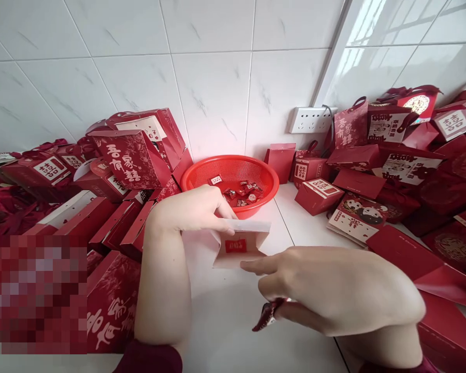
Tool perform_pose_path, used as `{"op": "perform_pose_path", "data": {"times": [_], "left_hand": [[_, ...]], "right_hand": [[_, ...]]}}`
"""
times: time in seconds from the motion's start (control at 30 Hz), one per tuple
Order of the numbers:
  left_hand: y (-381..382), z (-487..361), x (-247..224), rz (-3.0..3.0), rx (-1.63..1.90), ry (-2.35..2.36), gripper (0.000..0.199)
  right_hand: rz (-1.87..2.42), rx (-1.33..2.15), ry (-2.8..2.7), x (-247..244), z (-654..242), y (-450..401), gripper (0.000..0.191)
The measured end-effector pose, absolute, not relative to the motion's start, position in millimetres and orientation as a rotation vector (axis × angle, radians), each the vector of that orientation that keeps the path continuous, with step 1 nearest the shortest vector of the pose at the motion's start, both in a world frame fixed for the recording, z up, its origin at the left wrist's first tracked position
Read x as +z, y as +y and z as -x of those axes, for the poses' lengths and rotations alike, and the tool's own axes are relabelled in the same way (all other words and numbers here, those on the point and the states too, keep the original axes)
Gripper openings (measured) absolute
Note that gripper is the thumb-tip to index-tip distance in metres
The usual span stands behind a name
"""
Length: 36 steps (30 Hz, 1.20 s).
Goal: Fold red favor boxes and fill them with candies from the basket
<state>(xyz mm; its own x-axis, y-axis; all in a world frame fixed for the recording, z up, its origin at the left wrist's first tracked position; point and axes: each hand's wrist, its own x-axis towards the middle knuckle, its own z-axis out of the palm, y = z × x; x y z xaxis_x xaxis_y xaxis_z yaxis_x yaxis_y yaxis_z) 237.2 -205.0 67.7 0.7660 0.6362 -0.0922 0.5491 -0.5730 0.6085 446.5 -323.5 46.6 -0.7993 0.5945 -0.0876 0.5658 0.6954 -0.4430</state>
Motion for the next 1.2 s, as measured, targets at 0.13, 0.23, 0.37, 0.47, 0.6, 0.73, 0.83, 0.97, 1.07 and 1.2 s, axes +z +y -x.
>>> {"op": "perform_pose_path", "data": {"times": [0.13,0.23,0.37,0.47,0.6,0.73,0.83,0.97,1.07,1.2], "left_hand": [[-201,-238,66,-2.370,-0.042,0.767,0.020],[-199,-242,63,-2.328,-0.006,0.763,0.018],[-199,-248,58,-2.214,0.129,0.797,0.015],[-198,-250,57,-2.259,0.052,0.822,0.016],[-198,-250,58,-2.355,0.003,0.915,0.018],[-197,-248,59,-2.371,0.044,1.014,0.020],[-195,-247,57,-2.381,0.069,1.085,0.018],[-195,-250,58,-2.403,0.079,1.098,0.020],[-196,-251,60,-2.403,0.082,1.092,0.025],[-190,-239,58,-2.344,0.287,1.158,0.030]], "right_hand": [[0.918,0.745,-2.916,46,-445,-314,0.011],[0.955,0.738,-2.851,45,-444,-306,0.013],[1.005,0.819,-2.620,41,-444,-298,0.034],[1.178,0.806,-2.534,40,-446,-293,0.033],[1.398,0.414,-2.484,43,-450,-289,0.015],[1.395,0.114,-2.389,48,-452,-289,0.018],[1.283,0.065,-2.290,50,-450,-288,0.013],[1.261,0.012,-2.274,46,-447,-283,0.012],[1.330,0.000,-2.317,41,-446,-278,0.012],[1.342,0.069,-2.310,42,-448,-274,0.011]]}}
